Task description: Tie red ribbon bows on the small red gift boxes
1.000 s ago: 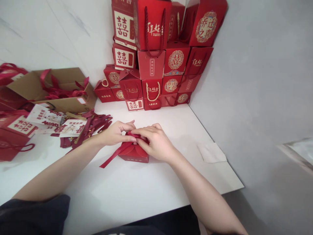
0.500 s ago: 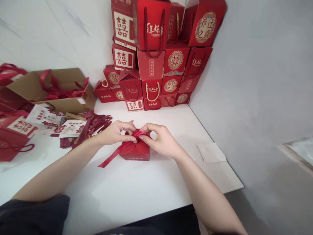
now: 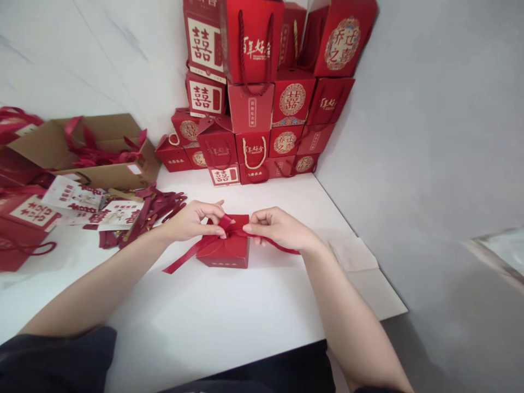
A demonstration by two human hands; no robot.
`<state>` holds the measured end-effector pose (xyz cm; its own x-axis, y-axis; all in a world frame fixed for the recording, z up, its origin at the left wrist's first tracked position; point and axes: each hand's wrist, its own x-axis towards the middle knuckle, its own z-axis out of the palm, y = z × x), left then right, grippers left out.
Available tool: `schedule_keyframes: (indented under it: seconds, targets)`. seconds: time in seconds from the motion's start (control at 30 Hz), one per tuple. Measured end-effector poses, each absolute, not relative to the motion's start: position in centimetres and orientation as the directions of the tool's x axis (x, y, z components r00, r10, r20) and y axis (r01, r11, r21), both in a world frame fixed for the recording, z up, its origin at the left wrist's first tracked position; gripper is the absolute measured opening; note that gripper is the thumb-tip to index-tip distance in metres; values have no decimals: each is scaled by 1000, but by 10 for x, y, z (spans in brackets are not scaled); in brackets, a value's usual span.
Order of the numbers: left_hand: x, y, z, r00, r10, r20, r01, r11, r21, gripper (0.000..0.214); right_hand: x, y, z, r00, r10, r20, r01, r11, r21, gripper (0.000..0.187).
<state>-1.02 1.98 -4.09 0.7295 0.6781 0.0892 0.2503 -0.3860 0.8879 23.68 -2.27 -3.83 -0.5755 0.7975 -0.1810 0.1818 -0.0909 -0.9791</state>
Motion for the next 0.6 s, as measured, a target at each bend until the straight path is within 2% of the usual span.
schedule_keyframes:
  seconds: [0.13, 0.27, 0.33, 0.47, 0.6]
  targets:
    - [-11, 24, -38, 727, 679, 102, 267, -416, 869, 22, 245, -16, -43, -573, 785, -235, 288, -75, -955, 35]
    - [-12, 26, -41, 737, 669, 98, 273, -427, 862, 26, 253, -13, -42, -611, 754, -242, 286, -75, -955, 32]
    - [-12, 27, -43, 734, 672, 103, 271, -429, 862, 29, 253, -15, -39, -624, 763, -168, 230, -27, -973, 29]
    - [-11, 27, -46, 737, 667, 113, 266, -439, 858, 33, 240, -24, -37, -602, 796, 66, 93, 151, -984, 22]
    - [-10, 26, -44, 752, 648, 116, 255, -449, 856, 33, 221, -31, -40, -556, 808, 195, 114, 307, -945, 23]
